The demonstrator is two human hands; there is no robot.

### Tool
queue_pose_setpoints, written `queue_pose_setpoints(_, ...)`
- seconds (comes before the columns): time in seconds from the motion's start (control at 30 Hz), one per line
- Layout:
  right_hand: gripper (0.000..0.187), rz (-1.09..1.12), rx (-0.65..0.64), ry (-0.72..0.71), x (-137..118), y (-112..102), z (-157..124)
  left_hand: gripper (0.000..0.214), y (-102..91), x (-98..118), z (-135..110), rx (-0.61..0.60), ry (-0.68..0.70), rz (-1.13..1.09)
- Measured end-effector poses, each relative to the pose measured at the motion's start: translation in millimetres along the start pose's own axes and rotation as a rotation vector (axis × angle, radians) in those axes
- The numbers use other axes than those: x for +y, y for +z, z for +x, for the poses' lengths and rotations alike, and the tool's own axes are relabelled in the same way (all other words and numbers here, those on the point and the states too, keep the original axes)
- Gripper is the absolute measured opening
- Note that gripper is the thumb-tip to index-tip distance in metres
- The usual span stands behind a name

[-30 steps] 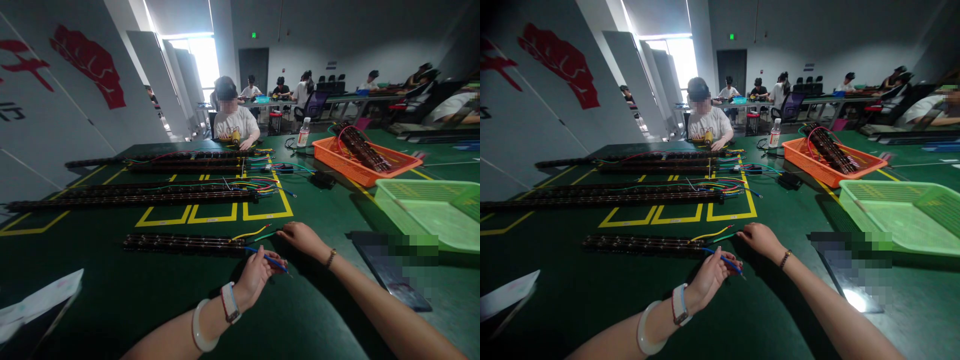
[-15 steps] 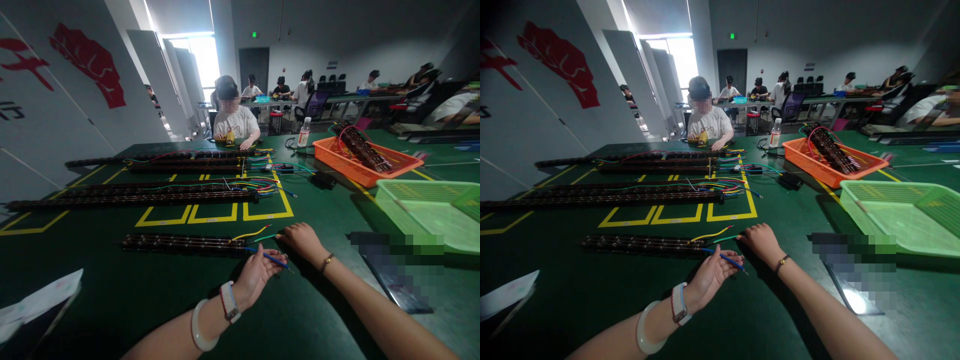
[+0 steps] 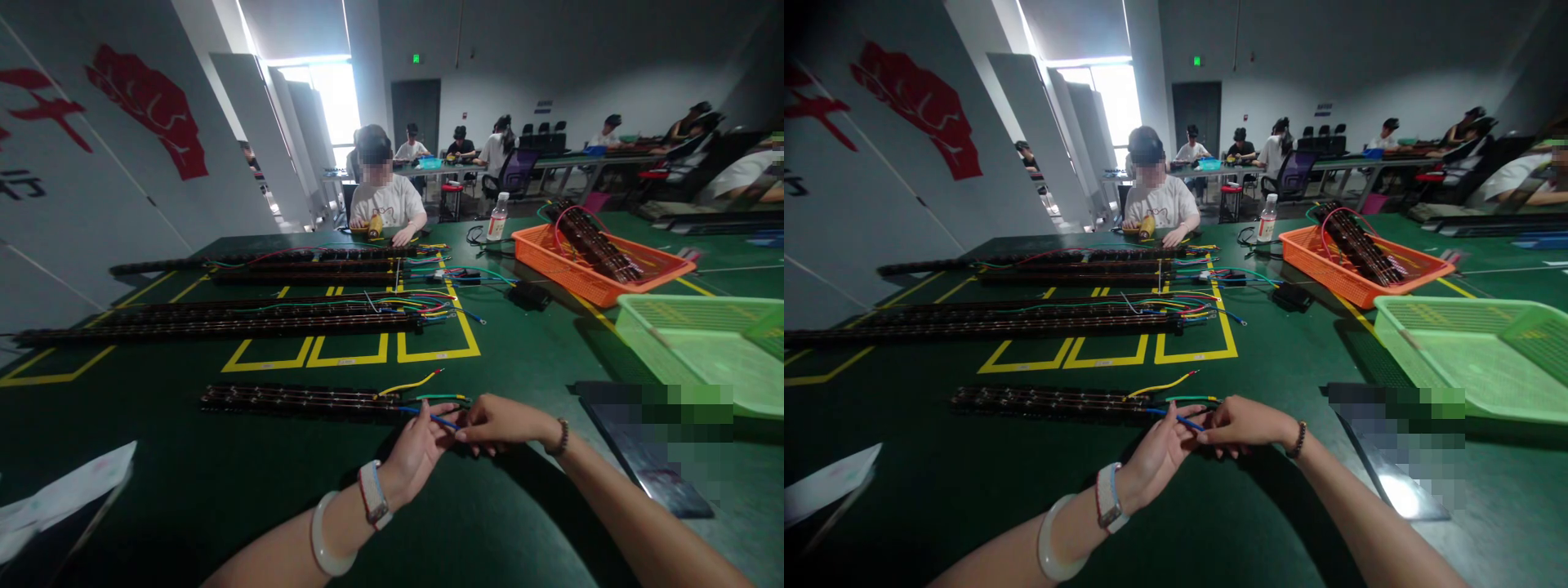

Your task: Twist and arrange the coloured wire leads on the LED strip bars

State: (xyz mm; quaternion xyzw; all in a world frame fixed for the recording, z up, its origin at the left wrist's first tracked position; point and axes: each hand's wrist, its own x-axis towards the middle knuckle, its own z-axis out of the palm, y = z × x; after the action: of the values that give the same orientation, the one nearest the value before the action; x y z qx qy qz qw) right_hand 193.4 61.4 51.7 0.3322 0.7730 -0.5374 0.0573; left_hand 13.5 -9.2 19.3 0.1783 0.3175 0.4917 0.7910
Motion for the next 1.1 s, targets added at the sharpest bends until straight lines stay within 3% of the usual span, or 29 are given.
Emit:
queue_pose_setpoints(0.1,0.05,-0.033,0.063,0.02,1,0,1,0.046,0.0,0,0,0.006,-0.007,0.0)
queue_pose_setpoints(0.33,0.048,-0.43,0.474,0.099,3,-2,8,0.043,1.1,-1,-2,-0.029,-0.082,0.167)
queue_pose_setpoints(0.53,0.049,-0.83,0.541,0.236,6,12,18,0.037,2.0,-1,-4,-0.086,-0.072,0.22)
queue_pose_setpoints(0.7,0.053,-0.907,0.599,0.277,1,12,18,0.035,0.9,-2,-3,-0.08,-0.073,0.207)
queue_pose_setpoints(0.8,0.048,-0.871,0.714,0.166,-6,4,17,0.037,-0.9,-3,-2,-0.084,-0.077,0.185)
queue_pose_setpoints(0.9,0.032,-0.751,0.774,-0.085,-12,-5,25,0.037,-2.9,-5,-1,-0.082,-0.077,0.176)
queue_pose_setpoints(1.0,0.026,-0.62,0.671,-0.333,-13,-12,41,0.038,-4.5,-6,-1,-0.087,-0.083,0.192)
queue_pose_setpoints(1.1,0.03,-0.578,0.518,-0.432,-13,-16,57,0.037,-5.7,-6,-1,-0.107,-0.078,0.208)
